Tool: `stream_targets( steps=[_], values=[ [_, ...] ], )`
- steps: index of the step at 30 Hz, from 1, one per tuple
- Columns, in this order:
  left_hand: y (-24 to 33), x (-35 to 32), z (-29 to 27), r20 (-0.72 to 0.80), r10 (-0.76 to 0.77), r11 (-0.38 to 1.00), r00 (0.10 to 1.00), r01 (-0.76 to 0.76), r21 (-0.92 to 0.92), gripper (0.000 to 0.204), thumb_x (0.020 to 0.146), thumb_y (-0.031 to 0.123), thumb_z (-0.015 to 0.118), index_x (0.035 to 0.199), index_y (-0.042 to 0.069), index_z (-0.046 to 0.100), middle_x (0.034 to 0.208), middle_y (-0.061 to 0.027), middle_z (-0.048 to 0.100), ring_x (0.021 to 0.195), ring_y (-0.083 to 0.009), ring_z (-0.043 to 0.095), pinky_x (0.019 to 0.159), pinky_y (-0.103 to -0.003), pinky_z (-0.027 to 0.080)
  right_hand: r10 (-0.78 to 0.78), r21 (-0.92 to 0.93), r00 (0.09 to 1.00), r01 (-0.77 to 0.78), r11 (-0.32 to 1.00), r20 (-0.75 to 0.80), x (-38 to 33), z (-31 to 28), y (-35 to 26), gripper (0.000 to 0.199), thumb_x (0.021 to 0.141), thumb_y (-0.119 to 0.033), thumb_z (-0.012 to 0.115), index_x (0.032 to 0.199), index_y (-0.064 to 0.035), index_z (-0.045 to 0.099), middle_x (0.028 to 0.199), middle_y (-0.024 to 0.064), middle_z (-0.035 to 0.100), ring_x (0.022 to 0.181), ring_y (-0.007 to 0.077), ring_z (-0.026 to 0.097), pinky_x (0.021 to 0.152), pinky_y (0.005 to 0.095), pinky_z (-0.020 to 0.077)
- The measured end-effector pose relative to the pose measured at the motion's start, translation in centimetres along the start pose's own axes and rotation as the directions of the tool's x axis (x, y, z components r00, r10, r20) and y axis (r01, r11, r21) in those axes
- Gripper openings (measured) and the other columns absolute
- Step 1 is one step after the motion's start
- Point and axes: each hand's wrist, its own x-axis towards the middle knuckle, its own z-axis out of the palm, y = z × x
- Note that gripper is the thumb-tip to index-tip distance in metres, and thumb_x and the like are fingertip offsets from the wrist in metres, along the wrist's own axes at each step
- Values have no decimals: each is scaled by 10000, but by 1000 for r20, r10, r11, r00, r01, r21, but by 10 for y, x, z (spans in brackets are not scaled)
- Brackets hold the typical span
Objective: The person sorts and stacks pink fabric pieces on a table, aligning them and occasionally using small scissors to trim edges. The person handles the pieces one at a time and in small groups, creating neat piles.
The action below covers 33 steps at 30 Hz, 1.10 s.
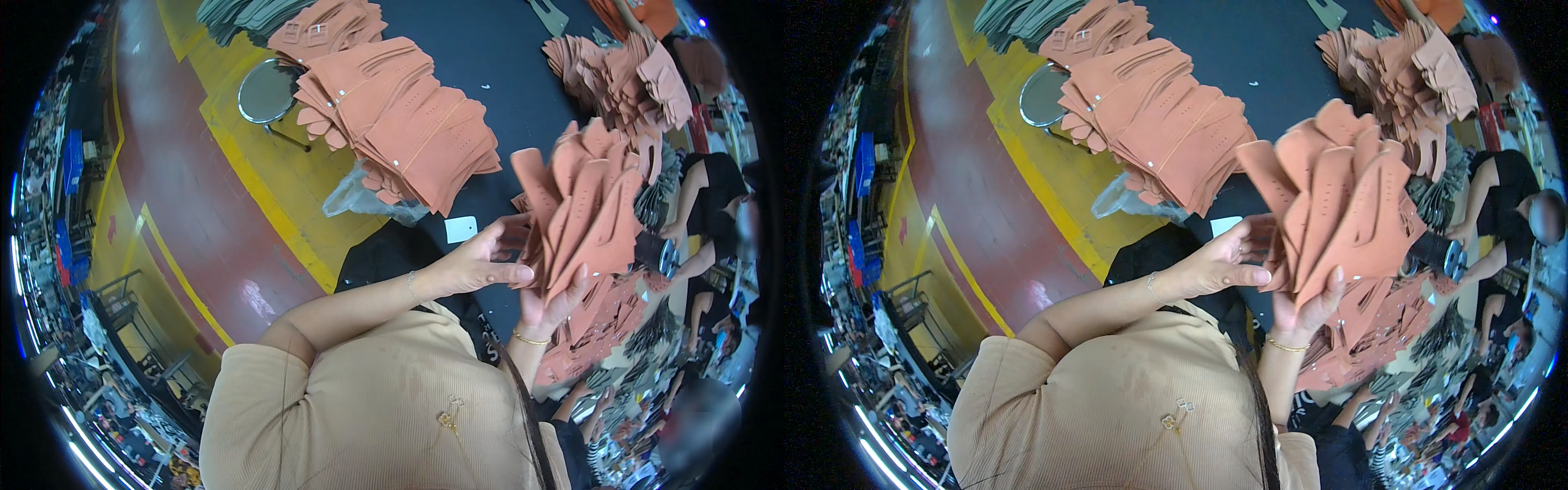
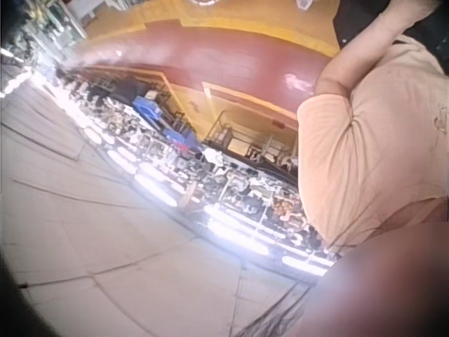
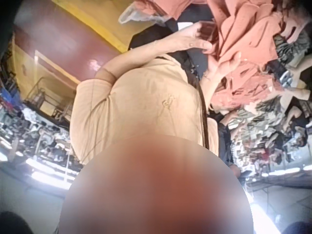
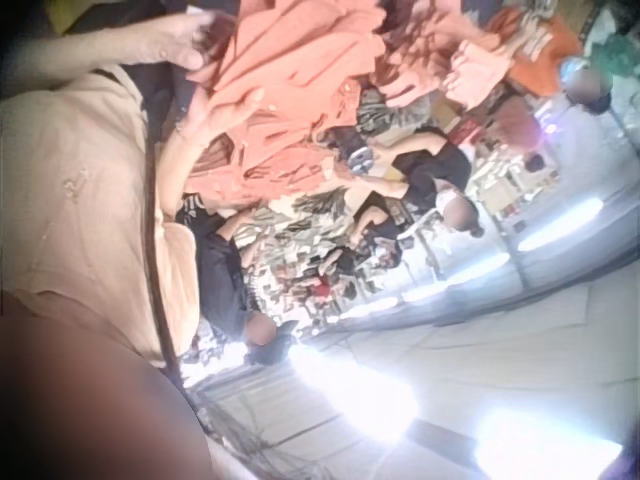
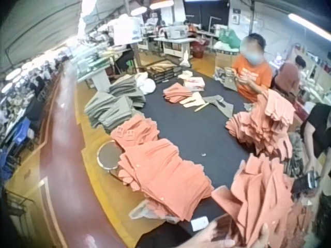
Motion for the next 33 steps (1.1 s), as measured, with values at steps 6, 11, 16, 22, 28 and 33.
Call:
stream_targets(
  steps=[6,11,16,22,28,33],
  values=[
    [43,-12,-32,282,124,929,951,-211,303,625,867,159,664,1396,17,364,1331,-112,492,1282,-186,413,1087,-349,312,64,-216,994,-42,976,94,11,0,-9,753,779,-365,670,1372,3,384,1200,195,589,863,310,659,683,438,577],
    [46,-31,-48,61,-68,873,996,89,-479,703,951,480,506,1468,64,274,1436,-104,407,1339,-250,379,1110,-444,310,144,-512,951,18,859,275,39,15,-63,791,659,-156,734,1336,59,386,1214,184,564,1119,300,581,993,427,482],
    [43,-49,-54,-442,-165,882,882,-68,-466,755,920,621,442,1464,117,303,1465,-100,377,1347,-266,374,1105,-470,331,661,-860,724,-195,471,198,74,65,-45,682,698,-60,716,1307,43,428,1188,118,577,1069,208,596,937,328,484],
    [33,-78,-74,-376,132,702,917,-354,-618,778,913,653,391,1427,71,354,1397,-164,454,1259,-304,483,1064,-455,400,762,-976,642,-98,192,86,96,119,14,653,759,-78,740,1328,33,439,1224,70,571,1112,126,537,990,288,421],
    [35,-90,-106,-352,326,452,877,-472,-757,699,940,620,297,1412,112,375,1410,-130,447,1263,-308,462,1075,-480,377,748,-903,520,343,259,412,95,155,19,756,734,-348,816,1280,46,475,1148,144,613,1069,197,562,970,314,423],
    [44,-90,-122,-483,316,699,817,-544,-463,638,934,576,373,1403,143,381,1391,-108,453,1259,-288,458,1061,-480,384,763,-876,460,385,290,455,95,167,7,935,684,-482,822,1333,56,417,1141,158,614,1041,205,580,913,305,446]
  ],
)
